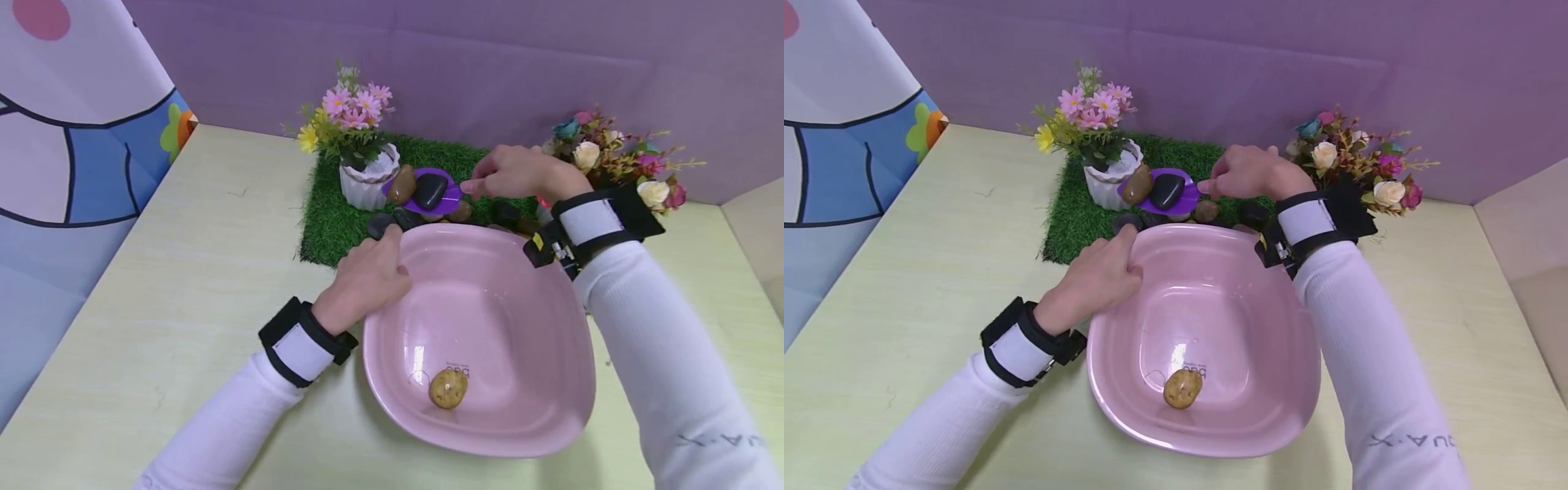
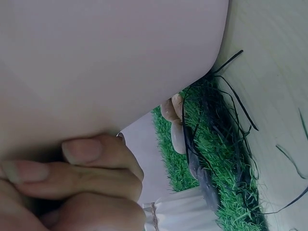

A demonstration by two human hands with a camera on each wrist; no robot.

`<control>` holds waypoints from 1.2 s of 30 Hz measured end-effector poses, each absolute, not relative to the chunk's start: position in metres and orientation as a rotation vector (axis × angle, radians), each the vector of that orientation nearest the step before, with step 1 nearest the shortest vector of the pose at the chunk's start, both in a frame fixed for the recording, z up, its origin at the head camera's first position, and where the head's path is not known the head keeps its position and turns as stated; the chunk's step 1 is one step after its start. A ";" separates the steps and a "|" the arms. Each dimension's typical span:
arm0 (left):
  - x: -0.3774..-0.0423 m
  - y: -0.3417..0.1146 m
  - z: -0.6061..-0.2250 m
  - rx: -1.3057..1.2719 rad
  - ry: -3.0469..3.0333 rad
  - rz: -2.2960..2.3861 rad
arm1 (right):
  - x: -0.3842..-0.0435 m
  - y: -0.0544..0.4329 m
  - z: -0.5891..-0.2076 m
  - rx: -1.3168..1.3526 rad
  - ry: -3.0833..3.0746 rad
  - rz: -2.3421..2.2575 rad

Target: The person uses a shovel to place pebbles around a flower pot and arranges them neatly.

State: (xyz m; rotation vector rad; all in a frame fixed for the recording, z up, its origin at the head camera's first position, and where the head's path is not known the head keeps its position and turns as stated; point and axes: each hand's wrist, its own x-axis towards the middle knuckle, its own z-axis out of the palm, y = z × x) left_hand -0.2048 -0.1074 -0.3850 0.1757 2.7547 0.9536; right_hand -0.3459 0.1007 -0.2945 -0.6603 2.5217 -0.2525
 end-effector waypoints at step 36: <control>-0.205 -0.107 -0.386 0.174 2.795 0.922 | -0.352 0.044 -0.342 -0.681 2.454 -0.085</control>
